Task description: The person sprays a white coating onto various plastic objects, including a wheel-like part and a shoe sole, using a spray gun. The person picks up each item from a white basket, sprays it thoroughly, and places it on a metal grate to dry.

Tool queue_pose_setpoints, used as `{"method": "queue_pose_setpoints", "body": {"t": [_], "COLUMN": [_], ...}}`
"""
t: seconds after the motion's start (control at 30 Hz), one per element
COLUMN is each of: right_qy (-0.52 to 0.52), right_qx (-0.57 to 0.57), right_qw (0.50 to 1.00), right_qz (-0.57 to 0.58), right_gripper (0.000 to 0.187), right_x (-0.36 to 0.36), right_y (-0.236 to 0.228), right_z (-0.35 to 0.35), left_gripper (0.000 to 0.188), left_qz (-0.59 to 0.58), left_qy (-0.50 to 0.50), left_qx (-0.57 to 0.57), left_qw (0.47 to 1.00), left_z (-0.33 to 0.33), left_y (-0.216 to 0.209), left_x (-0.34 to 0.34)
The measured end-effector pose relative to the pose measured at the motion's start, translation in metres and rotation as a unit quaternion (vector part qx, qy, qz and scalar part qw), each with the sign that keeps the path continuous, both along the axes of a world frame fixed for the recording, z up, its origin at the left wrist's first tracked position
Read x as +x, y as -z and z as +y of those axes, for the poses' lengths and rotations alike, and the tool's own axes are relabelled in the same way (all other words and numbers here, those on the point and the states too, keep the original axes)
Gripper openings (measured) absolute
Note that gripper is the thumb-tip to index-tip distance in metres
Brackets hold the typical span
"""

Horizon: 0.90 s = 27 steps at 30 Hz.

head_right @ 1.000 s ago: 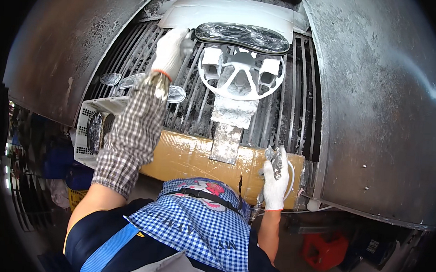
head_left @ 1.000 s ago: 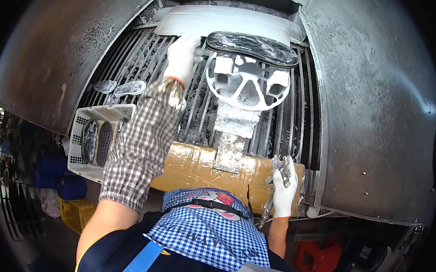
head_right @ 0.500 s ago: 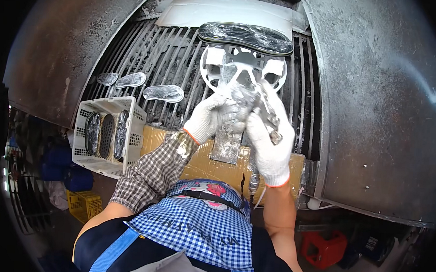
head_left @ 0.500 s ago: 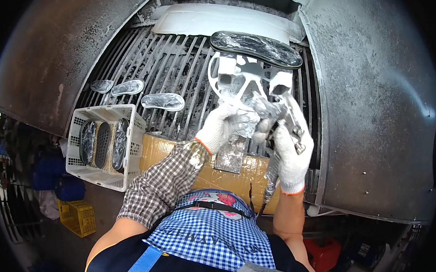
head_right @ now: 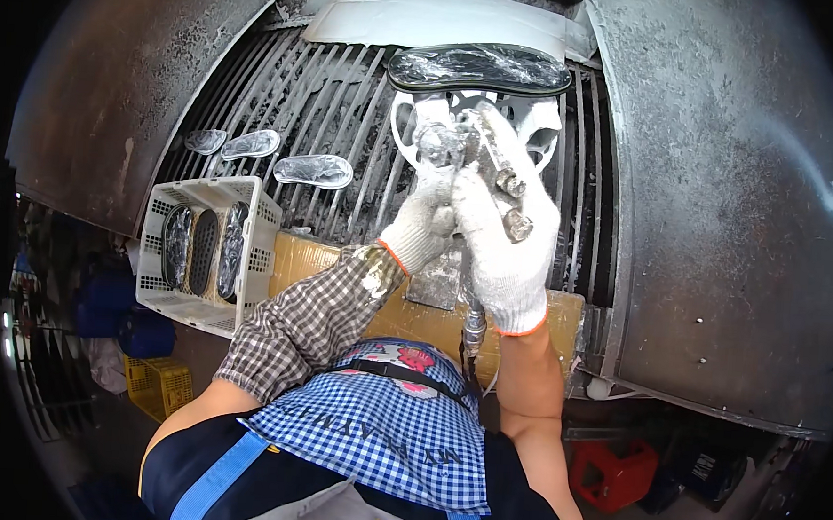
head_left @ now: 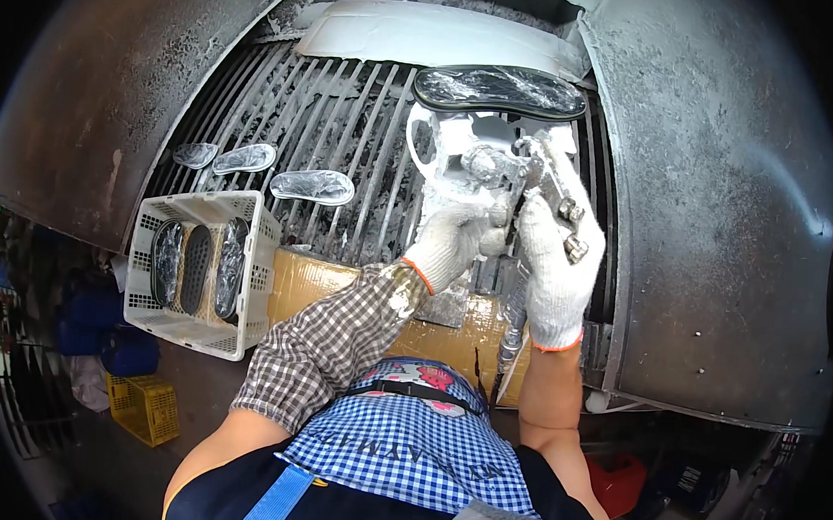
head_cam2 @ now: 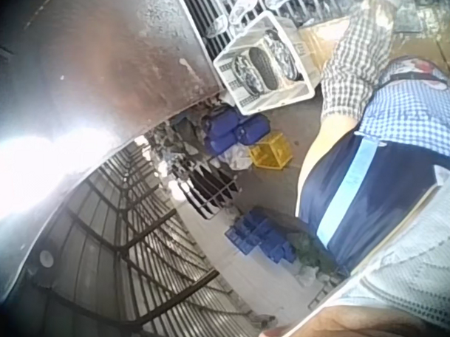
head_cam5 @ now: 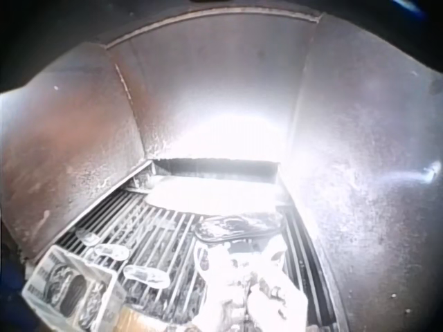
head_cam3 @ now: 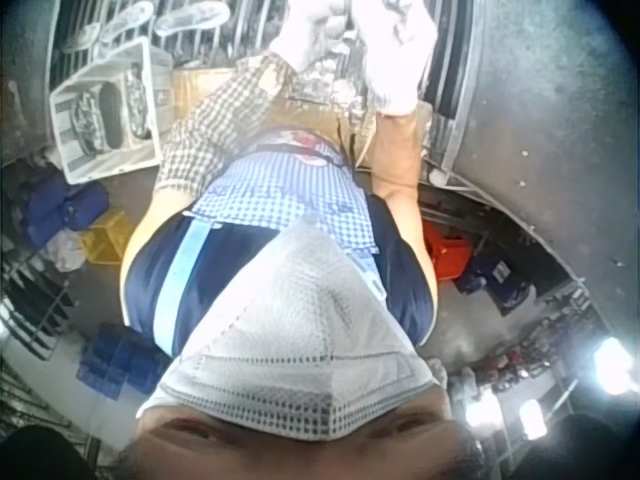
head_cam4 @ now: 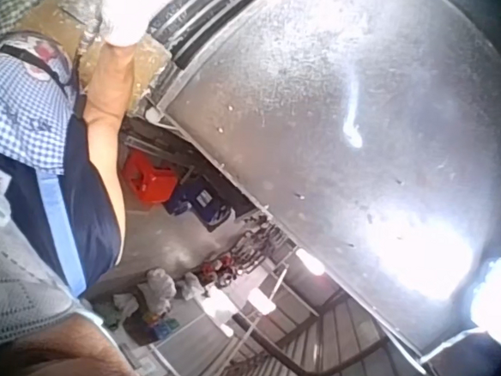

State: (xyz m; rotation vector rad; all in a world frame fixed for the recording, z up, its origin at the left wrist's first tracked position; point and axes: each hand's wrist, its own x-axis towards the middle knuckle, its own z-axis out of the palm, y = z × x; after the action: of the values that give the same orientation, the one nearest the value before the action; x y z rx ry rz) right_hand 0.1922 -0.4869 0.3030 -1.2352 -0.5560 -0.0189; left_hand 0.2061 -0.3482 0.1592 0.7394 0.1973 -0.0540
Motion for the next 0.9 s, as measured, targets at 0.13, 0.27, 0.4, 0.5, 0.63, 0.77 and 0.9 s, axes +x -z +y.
{"method": "queue_pose_setpoints", "body": {"t": [0.13,0.27,0.4,0.5,0.63,0.77,0.9], "right_qy": [0.028,0.041,0.059,0.082,0.098,0.129,0.078], "right_qx": [-0.001,0.025,0.030,0.039,0.042,0.021,0.023], "right_qw": [1.000,0.999,0.996,0.995,0.993,0.990,0.995], "right_qz": [-0.004,0.024,0.064,0.041,0.043,0.050,0.062], "right_gripper": [0.053,0.052,0.052,0.052,0.051,0.052,0.052], "right_x": [0.009,0.015,0.017,0.021,0.017,0.009,-0.001], "right_y": [0.009,0.020,0.022,0.027,0.025,0.020,0.015], "right_z": [-0.002,-0.010,-0.012,-0.014,-0.017,-0.017,-0.016], "left_gripper": [0.036,0.037,0.046,0.035,0.037,0.037,0.036], "left_qz": [0.023,-0.007,0.003,0.028,0.041,0.033,0.039], "left_qy": [-0.032,0.017,0.012,0.001,0.000,0.009,-0.024], "left_qx": [-0.093,-0.080,-0.124,-0.080,-0.080,-0.097,-0.090], "left_qw": [0.995,0.997,0.992,0.996,0.996,0.995,0.995], "left_z": [-0.001,0.000,0.007,0.002,0.001,0.003,-0.005], "left_y": [0.016,0.001,0.022,0.026,0.026,0.031,0.029], "left_x": [0.005,-0.004,0.002,0.004,0.004,0.006,0.004]}}
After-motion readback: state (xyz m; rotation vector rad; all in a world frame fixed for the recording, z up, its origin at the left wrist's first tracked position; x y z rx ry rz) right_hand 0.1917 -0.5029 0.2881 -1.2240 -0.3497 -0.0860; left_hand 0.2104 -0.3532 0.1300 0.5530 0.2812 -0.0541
